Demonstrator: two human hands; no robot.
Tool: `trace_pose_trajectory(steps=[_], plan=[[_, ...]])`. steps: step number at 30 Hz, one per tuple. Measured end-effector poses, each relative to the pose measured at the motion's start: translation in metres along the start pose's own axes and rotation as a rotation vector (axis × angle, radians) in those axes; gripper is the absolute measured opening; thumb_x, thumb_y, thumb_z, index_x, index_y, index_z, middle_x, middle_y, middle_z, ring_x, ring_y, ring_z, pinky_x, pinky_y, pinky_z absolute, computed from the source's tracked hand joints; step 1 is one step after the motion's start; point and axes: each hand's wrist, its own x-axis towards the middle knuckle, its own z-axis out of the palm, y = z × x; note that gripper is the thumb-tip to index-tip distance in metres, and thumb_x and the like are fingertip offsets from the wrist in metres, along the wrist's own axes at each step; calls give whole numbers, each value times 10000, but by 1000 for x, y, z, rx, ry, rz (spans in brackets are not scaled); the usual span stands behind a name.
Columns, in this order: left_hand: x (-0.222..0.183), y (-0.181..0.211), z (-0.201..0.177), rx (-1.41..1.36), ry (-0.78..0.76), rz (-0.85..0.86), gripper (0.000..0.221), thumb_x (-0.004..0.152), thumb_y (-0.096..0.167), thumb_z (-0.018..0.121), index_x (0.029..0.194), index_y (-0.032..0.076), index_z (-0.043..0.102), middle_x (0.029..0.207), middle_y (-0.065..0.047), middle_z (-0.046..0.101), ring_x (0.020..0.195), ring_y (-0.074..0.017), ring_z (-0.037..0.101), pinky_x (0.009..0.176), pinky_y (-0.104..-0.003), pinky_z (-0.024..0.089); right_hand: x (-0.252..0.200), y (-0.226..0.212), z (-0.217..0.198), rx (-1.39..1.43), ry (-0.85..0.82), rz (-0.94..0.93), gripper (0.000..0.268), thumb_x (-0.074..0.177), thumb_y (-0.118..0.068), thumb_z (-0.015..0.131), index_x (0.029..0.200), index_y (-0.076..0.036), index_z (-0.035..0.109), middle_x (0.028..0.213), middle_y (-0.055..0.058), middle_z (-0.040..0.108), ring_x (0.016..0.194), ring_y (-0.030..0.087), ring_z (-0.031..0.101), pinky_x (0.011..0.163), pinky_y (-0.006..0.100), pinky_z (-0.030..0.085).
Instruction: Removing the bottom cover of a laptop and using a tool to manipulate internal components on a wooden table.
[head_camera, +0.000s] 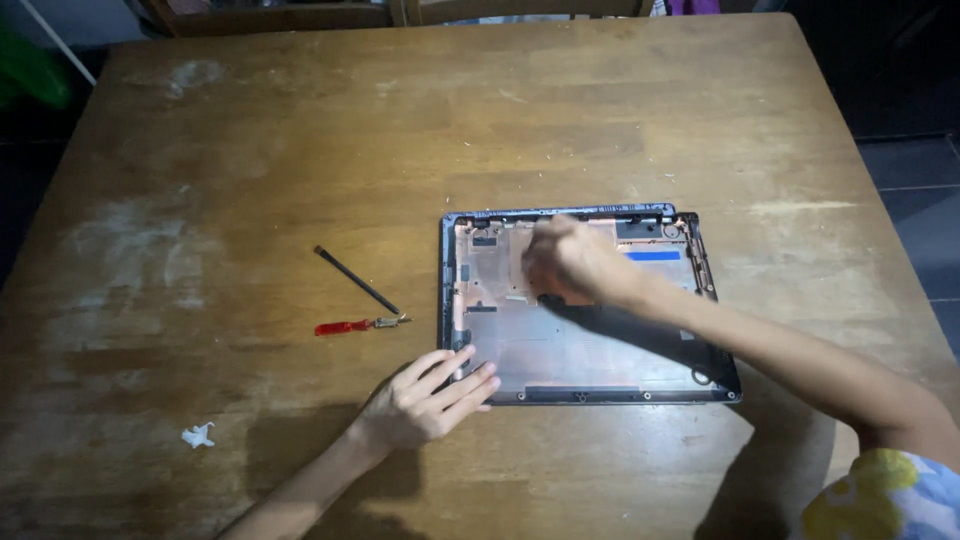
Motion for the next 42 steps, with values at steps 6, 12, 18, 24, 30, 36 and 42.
trace_pose_trajectory(steps=[6, 12, 18, 24, 30, 36, 42], plan=[[-3, 0, 5, -15, 15, -8, 257, 975, 277, 761, 1170, 111, 750, 1225, -25, 733, 1074, -276, 720, 888, -379, 597, -8, 8, -11, -3, -49, 160, 358, 716, 288, 674, 982, 60, 746, 1101, 194, 739, 1001, 337, 710, 912, 402, 652], [0, 0, 0, -46, 1, -18, 240, 986, 261, 738, 1154, 89, 739, 1228, -42, 728, 1075, -282, 715, 895, -384, 581, 0, 17, 17, -186, -42, 23, 177, 925, -42, 648, 1073, -6, 740, 1010, 94, 648, 858, 302, 514, 715, 422, 485], [1, 3, 1, -42, 20, -44, 257, 956, 257, 786, 1146, 91, 737, 1205, -42, 736, 1045, -278, 729, 870, -381, 598, 3, 18, -10, -26, -72, 92, 78, 843, -18, 776, 920, -32, 782, 1013, 124, 740, 897, 322, 655, 760, 441, 590], [-1, 3, 2, -61, 15, -40, 277, 965, 254, 774, 1177, 85, 715, 1224, -56, 729, 1060, -283, 732, 870, -384, 602, -26, 13, -36, -88, -126, 259, 92, 899, -92, 752, 934, -13, 784, 961, 96, 709, 804, 282, 599, 700, 441, 544], [1, 2, 1, -84, 33, -46, 303, 970, 236, 774, 1200, 66, 673, 1222, -65, 718, 1054, -298, 730, 854, -386, 610, -57, -16, -27, 128, -227, 242, 186, 945, -200, 682, 1021, -60, 779, 971, 51, 678, 852, 275, 531, 719, 394, 492], [1, 2, 2, -92, 7, -42, 265, 969, 230, 764, 1171, 72, 699, 1223, -61, 718, 1071, -308, 723, 862, -384, 599, -34, 28, -13, -96, -49, 231, 271, 890, 129, 629, 1099, 6, 752, 960, 131, 649, 824, 323, 517, 601, 455, 480], [3, 2, 0, -95, -1, -45, 247, 982, 228, 741, 1172, 74, 705, 1223, -48, 715, 1089, -300, 714, 854, -381, 594, -17, -56, -65, 177, -108, 297, 223, 901, -198, 700, 702, -125, 631, 798, 52, 561, 801, 291, 495, 788, 438, 416]])
